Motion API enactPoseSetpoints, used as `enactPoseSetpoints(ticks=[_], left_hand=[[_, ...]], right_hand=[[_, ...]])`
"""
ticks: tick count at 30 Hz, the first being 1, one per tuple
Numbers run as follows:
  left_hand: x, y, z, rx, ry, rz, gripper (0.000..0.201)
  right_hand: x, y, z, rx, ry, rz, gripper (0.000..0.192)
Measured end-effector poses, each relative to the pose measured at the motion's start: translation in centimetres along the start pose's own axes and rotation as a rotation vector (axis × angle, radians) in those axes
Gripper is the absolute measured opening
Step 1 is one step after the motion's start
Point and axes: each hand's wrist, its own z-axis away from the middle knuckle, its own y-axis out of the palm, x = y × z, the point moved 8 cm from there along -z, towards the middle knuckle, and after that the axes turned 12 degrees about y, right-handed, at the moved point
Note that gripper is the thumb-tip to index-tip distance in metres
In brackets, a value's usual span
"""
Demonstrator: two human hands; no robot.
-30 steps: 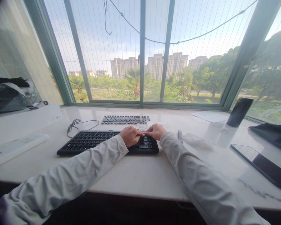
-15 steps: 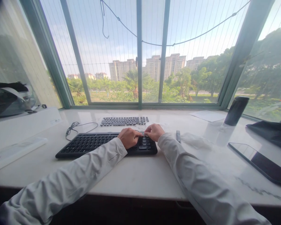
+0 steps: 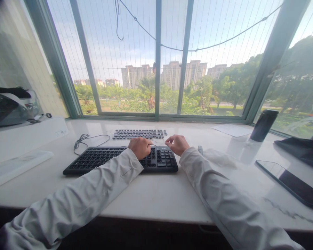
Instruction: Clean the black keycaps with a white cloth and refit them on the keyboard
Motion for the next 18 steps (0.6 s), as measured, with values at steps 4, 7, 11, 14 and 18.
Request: enactPoseSetpoints(ticks=[4, 7, 11, 14, 18], left_hand=[[0.9, 0.4, -0.1, 0.046, -0.054, -0.006, 0.029], [1.1, 0.1, -0.1, 0.038, -0.052, 0.008, 0.028], [1.3, -0.6, -0.1, 0.028, -0.044, 0.006, 0.025], [1.4, -1.0, -0.1, 0.015, -0.041, 0.002, 0.024], [1.0, -1.3, -0.1, -0.009, -0.011, 0.016, 0.026]], right_hand=[[-2.0, 0.0, -0.5, -0.026, 0.054, 0.097, 0.023], [-3.1, 0.2, -1.2, -0.031, 0.102, 0.156, 0.025], [-4.0, 0.5, -4.1, 0.006, 0.165, 0.226, 0.031], [-5.3, 1.3, -7.6, 0.044, 0.301, 0.266, 0.033], [-6.1, 2.9, -11.4, 0.040, 0.379, 0.258, 0.035]])
